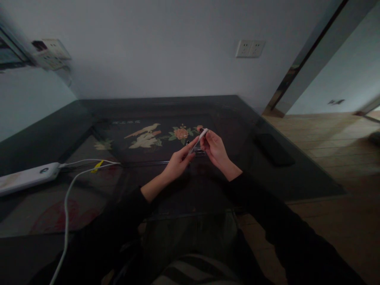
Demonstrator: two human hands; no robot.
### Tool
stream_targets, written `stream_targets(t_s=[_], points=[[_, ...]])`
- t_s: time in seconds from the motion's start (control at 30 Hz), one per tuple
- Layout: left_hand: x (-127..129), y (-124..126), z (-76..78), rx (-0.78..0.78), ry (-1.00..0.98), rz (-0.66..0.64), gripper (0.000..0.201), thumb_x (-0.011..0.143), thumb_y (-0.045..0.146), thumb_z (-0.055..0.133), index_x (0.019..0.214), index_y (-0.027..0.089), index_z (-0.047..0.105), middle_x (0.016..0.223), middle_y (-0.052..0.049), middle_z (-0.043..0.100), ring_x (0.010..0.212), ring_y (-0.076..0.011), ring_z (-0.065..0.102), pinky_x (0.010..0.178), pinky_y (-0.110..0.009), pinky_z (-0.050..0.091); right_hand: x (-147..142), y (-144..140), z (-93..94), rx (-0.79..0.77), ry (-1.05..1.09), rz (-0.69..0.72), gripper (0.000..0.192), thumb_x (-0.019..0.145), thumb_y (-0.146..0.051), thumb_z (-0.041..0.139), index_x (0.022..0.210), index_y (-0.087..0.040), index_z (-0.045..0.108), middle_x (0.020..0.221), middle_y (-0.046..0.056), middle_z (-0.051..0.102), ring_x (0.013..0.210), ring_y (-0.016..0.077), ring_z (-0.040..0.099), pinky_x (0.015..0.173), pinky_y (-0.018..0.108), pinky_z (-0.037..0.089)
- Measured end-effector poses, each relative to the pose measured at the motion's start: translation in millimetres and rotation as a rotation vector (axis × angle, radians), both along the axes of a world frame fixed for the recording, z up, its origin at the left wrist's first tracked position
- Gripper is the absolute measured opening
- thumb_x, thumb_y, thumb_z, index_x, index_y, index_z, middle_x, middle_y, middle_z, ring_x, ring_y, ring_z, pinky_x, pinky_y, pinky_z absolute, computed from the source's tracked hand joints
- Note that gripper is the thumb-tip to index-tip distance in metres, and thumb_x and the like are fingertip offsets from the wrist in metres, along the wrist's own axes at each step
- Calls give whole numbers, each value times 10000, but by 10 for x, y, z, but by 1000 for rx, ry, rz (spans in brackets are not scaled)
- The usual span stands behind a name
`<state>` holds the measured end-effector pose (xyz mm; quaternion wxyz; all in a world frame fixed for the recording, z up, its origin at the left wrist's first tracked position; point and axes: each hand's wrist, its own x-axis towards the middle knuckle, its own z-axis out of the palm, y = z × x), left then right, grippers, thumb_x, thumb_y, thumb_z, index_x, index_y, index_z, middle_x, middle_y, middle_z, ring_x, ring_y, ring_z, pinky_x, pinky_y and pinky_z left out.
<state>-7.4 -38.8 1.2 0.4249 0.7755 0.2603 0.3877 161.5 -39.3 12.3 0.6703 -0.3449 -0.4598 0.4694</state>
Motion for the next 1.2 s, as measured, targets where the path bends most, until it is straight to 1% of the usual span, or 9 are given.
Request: stream_targets(t_s=[0.1, 0.23, 0.33, 0.5, 0.7, 0.87, 0.97, 1.1, 1.2], points=[[-10, 24, 0, 11, 34, 39, 565, 947, 263, 502, 1504, 206, 423, 812, -17, 677, 561, -103, 388, 588, -233, 399, 2, 3, -9, -2, 1, 2, 483, 734, -656, 712, 956, -228, 724, 619, -43, 492, 526, 84, 404, 476, 249, 306], [-14, 46, -9, 32, 47, 68, 558, 952, 253, 493, 1502, 198, 424, 783, -6, 670, 573, -101, 361, 590, -226, 377, 7, 5, -7, -26, 29, 18, 484, 698, -653, 745, 921, -224, 718, 618, -46, 498, 523, 79, 405, 479, 238, 313], [-19, 65, -16, 40, 56, 100, 563, 948, 248, 498, 1503, 204, 421, 818, -15, 683, 581, -100, 360, 585, -220, 360, 10, 4, -5, -24, 31, 21, 480, 695, -656, 746, 891, -219, 701, 617, -45, 507, 518, 78, 413, 482, 237, 318], [-41, 105, -9, 30, 44, 145, 584, 936, 233, 499, 1511, 184, 406, 919, -45, 699, 569, -93, 332, 558, -216, 329, 7, 12, -23, 3, 11, 18, 455, 709, -651, 741, 779, -214, 636, 602, -38, 527, 500, 78, 417, 471, 240, 298], [-42, 110, -42, 51, 47, 143, 582, 932, 212, 502, 1507, 195, 411, 850, -14, 684, 560, -90, 333, 562, -208, 330, -5, 20, -21, 2, 35, 20, 476, 684, -659, 755, 737, -209, 608, 578, -51, 536, 476, 66, 430, 453, 223, 299], [-30, 81, -73, 69, 66, 128, 573, 946, 222, 496, 1510, 185, 405, 806, -13, 680, 572, -95, 361, 589, -218, 373, -3, 14, -9, -7, 42, 0, 467, 679, -644, 769, 811, -207, 667, 584, -53, 533, 482, 61, 419, 461, 225, 295], [-18, 47, -63, 65, 65, 98, 573, 951, 234, 491, 1515, 196, 400, 876, -34, 707, 573, -96, 392, 601, -227, 398, 2, 8, -2, -11, 46, 6, 477, 679, -638, 770, 873, -208, 701, 582, -54, 521, 491, 63, 414, 466, 229, 290], [8, -1, -33, 32, 13, 28, 567, 950, 252, 496, 1509, 198, 414, 1054, -82, 713, 666, -111, 504, 683, -247, 451, 4, 4, 6, -22, 56, 21, 493, 695, -627, 763, 959, -213, 726, 595, -49, 515, 513, 72, 420, 473, 231, 310], [16, -17, -6, 5, -8, 7, 569, 947, 246, 505, 1506, 188, 419, 1007, -74, 707, 664, -110, 506, 669, -239, 447, -1, 6, 1, -15, 66, 39, 498, 702, -624, 761, 984, -215, 729, 600, -49, 515, 512, 69, 419, 476, 227, 319]])
